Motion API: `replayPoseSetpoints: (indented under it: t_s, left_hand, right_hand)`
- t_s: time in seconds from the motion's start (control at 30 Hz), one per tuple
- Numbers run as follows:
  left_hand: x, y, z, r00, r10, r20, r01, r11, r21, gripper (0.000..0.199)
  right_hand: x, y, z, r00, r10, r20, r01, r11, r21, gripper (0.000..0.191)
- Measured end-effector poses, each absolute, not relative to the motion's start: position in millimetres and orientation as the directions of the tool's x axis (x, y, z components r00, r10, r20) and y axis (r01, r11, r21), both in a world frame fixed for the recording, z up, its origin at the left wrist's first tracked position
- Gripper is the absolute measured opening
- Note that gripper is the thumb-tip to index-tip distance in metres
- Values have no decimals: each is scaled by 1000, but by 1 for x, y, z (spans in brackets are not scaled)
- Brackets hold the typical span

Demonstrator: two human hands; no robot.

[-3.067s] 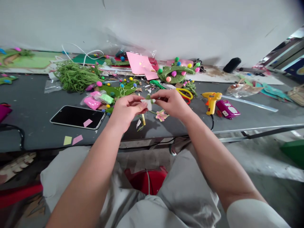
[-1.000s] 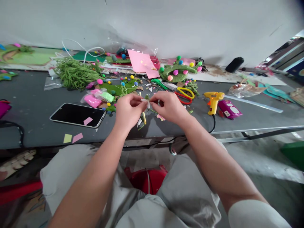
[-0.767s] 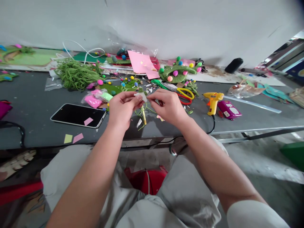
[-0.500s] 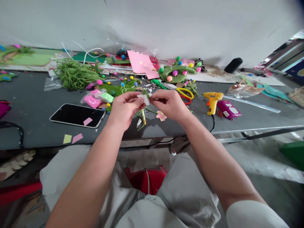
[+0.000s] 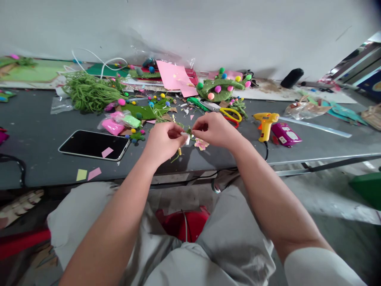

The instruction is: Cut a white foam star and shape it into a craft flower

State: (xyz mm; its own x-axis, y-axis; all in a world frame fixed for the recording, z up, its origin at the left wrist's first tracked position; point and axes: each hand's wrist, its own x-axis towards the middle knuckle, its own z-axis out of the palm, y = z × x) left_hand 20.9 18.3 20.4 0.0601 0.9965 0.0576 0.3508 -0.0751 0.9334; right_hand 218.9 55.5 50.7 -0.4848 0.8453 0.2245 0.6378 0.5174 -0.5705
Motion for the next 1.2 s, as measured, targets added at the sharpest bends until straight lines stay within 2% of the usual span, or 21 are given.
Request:
replayPoseSetpoints:
  t_s: [0.13,0.23,0.43,0.53,0.67,0.8,1.0,1.07,1.2]
  left_hand:
    - [22,21,15,-9,994,106,352,-96,931,18]
    - [23,23,12,-102,982,158,257,-128,958,19]
    - [31,24,14,-226,967,116,-141,-151,978,27]
    - [34,24,17,-277,956,96,-291,-178,940,30]
    - [33,25,20,-297,952,74,-410,-197,891,31]
    - [31,24,22,-263,964,32,-483,-161,860,34]
    - [29,23,24,-170,985,35,-493,-116,862,34]
    - [28,22,24,-120,992,49,-454,-98,885,34]
    - [26,19,24,-25,999,45,-270,-50,962,33]
  right_hand:
    - [214,55,47,-510,834,210,554,505,-661,13]
    - [211,55,44,-512,810,285,500,551,-668,15]
    - [208,47,48,-523,677,518,512,736,-444,22]
    - [206,43,50,-513,635,577,508,767,-392,23]
    - [203,41,51,-466,612,638,464,784,-413,23]
    - [201,43,49,-403,657,637,427,751,-504,20]
    - [206,57,44,-431,768,474,295,617,-730,15]
    - [211,62,42,-460,768,445,288,604,-743,15]
    - [221,69,41,-479,753,451,370,639,-674,26]
